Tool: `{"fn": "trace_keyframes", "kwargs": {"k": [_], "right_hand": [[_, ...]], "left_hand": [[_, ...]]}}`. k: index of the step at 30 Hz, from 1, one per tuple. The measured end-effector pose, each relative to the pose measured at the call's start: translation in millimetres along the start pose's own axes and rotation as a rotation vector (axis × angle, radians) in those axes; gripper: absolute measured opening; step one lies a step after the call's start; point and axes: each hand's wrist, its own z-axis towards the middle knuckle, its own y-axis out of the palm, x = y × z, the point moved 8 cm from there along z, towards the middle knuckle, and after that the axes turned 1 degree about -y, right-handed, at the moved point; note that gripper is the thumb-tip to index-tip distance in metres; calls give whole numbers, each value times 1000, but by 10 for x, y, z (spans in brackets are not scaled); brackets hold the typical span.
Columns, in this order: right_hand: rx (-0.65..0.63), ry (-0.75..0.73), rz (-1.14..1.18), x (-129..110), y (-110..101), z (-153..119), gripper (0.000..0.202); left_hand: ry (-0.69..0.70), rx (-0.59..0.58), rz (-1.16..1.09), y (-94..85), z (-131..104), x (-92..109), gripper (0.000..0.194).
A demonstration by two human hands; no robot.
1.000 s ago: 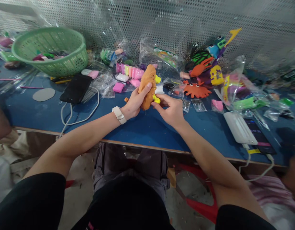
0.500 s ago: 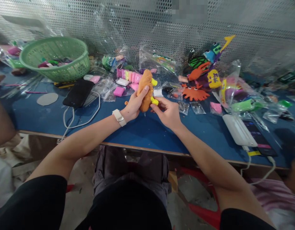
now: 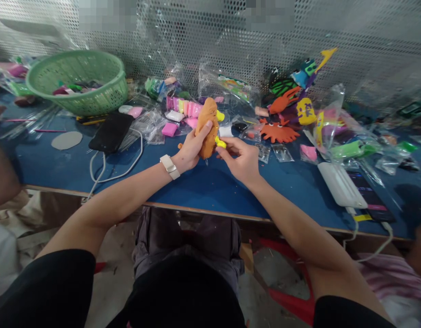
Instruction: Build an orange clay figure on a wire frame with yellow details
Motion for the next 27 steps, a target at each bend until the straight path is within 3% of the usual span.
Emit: {"fn": "trace_keyframes", "kwargs": {"k": [4,11,23,27], "right_hand": [[10,87,121,86,27,11,56],[-111,275,382,261,191,55,65],[-78,304,385,273,169,67,65],[-119,223,280,182,184,55,68]], "left_hand": [[-12,4,16,28,-38,13,24],[15,5,20,-15,17,-11,24],[27,21,49,-35,29,-23,24],[58,26,52,-36,24,-9,21]]}}
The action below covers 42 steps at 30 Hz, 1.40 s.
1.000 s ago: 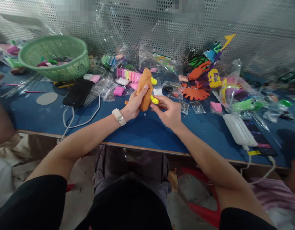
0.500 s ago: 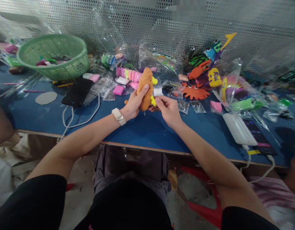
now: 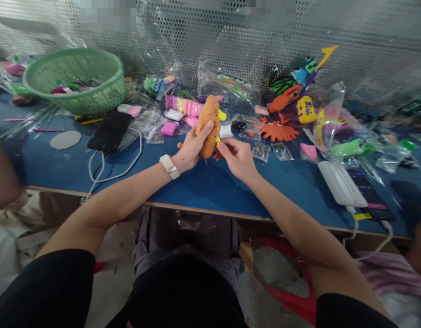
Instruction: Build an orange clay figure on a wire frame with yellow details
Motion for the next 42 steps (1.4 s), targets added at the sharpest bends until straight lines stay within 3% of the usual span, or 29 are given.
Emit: {"fn": "trace_keyframes", "kwargs": {"k": [4,11,16,25,31,36,39,42], "right_hand": [[47,-95,-154,-105,-49,-44,61],[85,-122,-202,-111,-100,-73,38],[88,-186,-360,-182,-106,-100,31],[102,-189,-356,-151,-157,-84,24],[109,-223,-339,-129,-172,-82,26],[130,-251,-561,-210,-210,-87,28],[103,-335,-715,-309,-179,-104,53],[95,-441,-797,-362,-170,-114,53]], "left_hand": [[-3,1,-18,8,-3,0,20],[-23,4,-9,4,-8,-22,17],[-37,-12,-50,-3,10,-29,20],[-102,-17,-45,9,-11,-47,25],[-96,-27,-31,-13,22,-79,29],[-109,-41,-33,-29,42,-106,40],[-125,-48,-28,-34,51,-124,47],[-137,-43,-22,-45,65,-142,51]]}}
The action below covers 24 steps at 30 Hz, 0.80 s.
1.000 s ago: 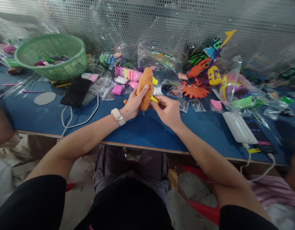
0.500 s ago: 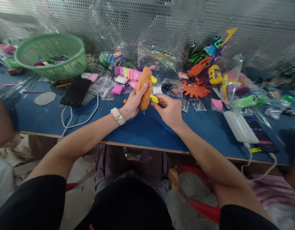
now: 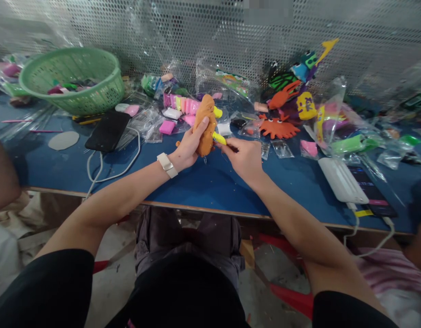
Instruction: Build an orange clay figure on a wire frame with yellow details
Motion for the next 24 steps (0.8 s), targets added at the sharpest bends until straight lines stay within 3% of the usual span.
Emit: {"fn": "trace_keyframes", "kwargs": {"k": [4,14,19,24], "right_hand": [[96,-151,-114,2,-84,-14,33],[109,-449,-358,-282,-119,-2,26],[95,-471,-358,-236,-66,-7,26],[-23,-329,-298,-111,4,27,28]], "left_hand": [[-4,-3,-1,-5,6,0,50],[-50,-44,-27,116,-119,35,38],[-76,-55,-27,111,-114,-25,42],[-79,-92,-44,123,-107,-46,48]]}}
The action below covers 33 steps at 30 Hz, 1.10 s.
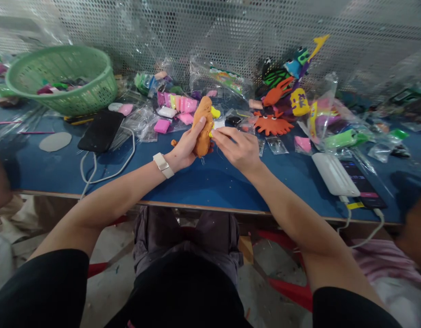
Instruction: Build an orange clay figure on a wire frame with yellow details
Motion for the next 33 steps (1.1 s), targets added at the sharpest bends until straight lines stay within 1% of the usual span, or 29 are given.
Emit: {"fn": "trace_keyframes", "kwargs": {"k": [2,4,5,7,9,10,12,16,19,22,25,28,30,33], "right_hand": [[-13,49,90,-17,18,15,29],[44,147,251,-17,-1,32,28],[87,226,361,7,-9,32,30],[161,419,598,89,24,7,44],[177,589,786,162,115,-27,63],[165,646,852,183,163,-36,69],[125,706,950,200,240,-36,73],[41,711,1070,165,307,-13,67],[56,698,1065,153,278,-12,62],[73,678,1039,149,246,-15,63],[64,623,947,132,200,-7,59],[74,543,826,95,126,3,44],[92,514,773,77,82,-3,33],[110,480,671,55,25,-12,25]], "left_hand": [[7,-8,-8,9,-5,12,45],[30,-22,-9,26,-11,38,43],[49,-22,2,29,-13,56,42],[85,-1,42,16,-8,83,41],[109,31,82,-12,8,93,39],[121,45,96,-25,17,97,37],[157,56,104,-36,29,114,33],[213,71,87,-21,4,164,26],[206,81,68,2,-25,174,25],[203,75,60,14,-31,167,24],[193,76,78,-2,-16,140,24],[169,77,80,-20,-6,116,26],[153,70,74,-19,-10,112,27],[144,58,66,-5,-26,123,26]]}}
